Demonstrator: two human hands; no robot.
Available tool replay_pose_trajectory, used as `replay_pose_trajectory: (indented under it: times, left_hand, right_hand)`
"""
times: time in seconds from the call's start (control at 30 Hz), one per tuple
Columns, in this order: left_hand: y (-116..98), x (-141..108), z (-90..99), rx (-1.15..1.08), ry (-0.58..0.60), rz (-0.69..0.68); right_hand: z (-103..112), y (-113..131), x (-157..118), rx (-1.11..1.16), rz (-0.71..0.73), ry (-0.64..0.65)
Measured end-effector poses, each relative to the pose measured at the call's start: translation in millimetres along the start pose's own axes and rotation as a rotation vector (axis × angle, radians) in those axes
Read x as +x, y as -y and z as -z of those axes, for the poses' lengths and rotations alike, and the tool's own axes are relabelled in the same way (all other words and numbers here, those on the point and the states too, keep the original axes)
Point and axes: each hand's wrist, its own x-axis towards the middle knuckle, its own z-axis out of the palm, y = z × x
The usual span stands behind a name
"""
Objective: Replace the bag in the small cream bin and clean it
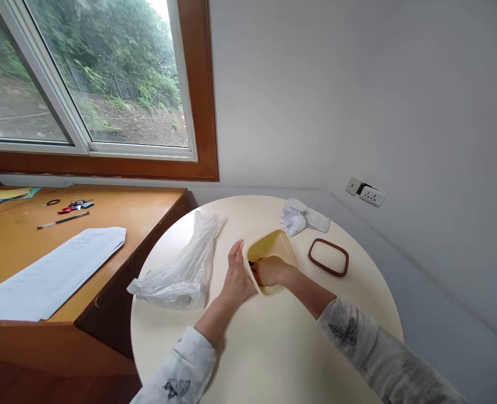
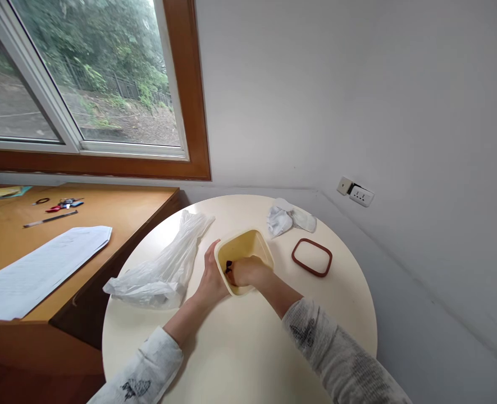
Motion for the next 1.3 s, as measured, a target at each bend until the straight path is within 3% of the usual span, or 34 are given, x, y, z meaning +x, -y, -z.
replay_pose_trajectory:
  times: [0.23,0.4,0.57,0.7,0.87,1.1,1.3]
  left_hand:
    - [-1.1,1.9,1.0,0.023,-0.004,-0.01]
    - [-0.8,2.2,0.2,0.023,-0.02,0.005]
    - [-2.8,2.4,0.3,0.021,-0.003,0.089]
    - [-4.0,3.5,0.8,0.023,0.001,0.085]
    - [-3.0,3.8,1.0,-0.005,0.013,0.071]
    - [-0.3,5.1,1.1,-0.035,0.061,-0.008]
    - [4.5,5.5,3.2,-0.031,0.052,0.017]
  right_hand:
    - [4.1,-6.3,-9.7,-0.118,-0.09,-0.001]
    - [7.9,-7.4,-42.0,-0.139,-0.073,-0.057]
    - [3.9,-6.8,-78.8,-0.106,0.038,-0.236]
    - [-3.7,-1.4,-89.4,-0.024,0.191,-0.33]
    - [-3.5,4.8,-82.0,0.078,0.211,-0.28]
    - [-3.2,-4.1,-41.8,0.008,0.029,-0.078]
    - [1.5,1.2,-28.1,-0.091,-0.055,-0.089]
